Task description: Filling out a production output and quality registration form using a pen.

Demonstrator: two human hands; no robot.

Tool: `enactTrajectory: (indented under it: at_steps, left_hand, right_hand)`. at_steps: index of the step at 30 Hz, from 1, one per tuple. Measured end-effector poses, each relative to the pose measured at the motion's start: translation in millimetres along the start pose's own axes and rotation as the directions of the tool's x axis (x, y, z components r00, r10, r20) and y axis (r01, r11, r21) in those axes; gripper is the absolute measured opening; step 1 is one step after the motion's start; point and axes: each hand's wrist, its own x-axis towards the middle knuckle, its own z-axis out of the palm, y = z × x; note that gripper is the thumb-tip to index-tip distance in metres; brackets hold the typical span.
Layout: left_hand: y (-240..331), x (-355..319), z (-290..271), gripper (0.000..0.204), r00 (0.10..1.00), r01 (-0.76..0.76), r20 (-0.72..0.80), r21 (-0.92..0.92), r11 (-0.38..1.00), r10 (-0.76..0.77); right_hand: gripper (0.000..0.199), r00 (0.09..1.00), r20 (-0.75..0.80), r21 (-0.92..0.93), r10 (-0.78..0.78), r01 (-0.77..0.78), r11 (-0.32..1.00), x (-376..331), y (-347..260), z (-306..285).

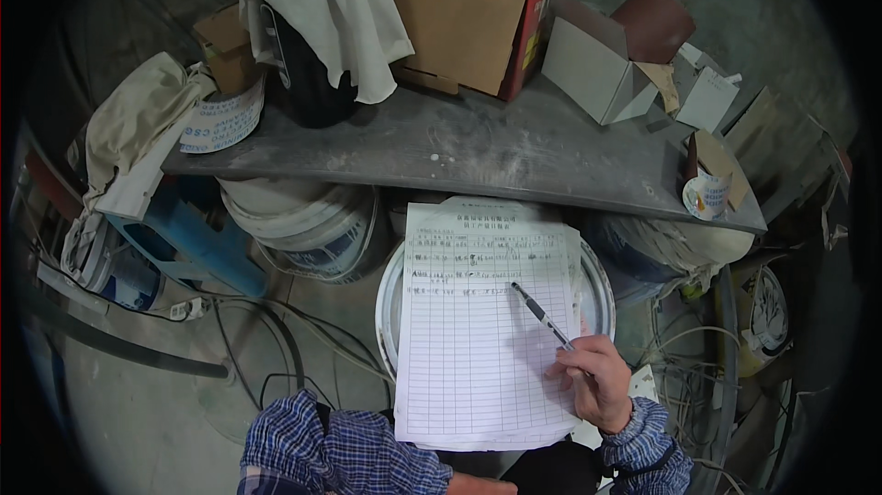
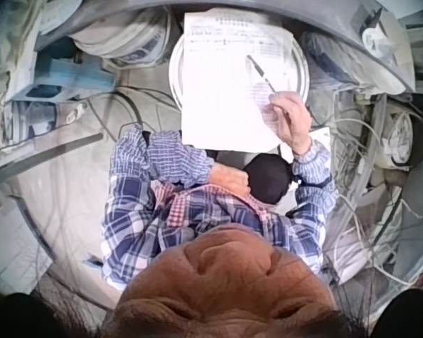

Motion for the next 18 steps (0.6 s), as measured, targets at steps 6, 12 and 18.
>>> enactTrajectory:
  at_steps: [6, 12, 18]
  left_hand:
    - [-2.5, -4.2, 12.3, 0.017, 0.998, -0.011, -0.069, -0.031, 0.999, 0.009]
    - [-1.7, -0.8, 9.2, 0.017, 0.997, -0.011, -0.073, -0.072, 0.997, 0.006]
    - [1.0, 2.0, 4.2, 0.017, 0.999, -0.011, -0.043, -0.039, 0.999, 0.009]
  right_hand:
    - [0.023, 0.999, 0.026, -0.059, -0.032, 0.033, 0.998, -0.8, 2.4, 0.7]
    - [0.023, 0.998, 0.033, -0.063, -0.045, 0.047, 0.997, -0.7, 3.8, 1.7]
    - [0.022, 0.999, 0.042, -0.068, -0.032, 0.035, 0.997, 0.2, 2.7, 0.6]
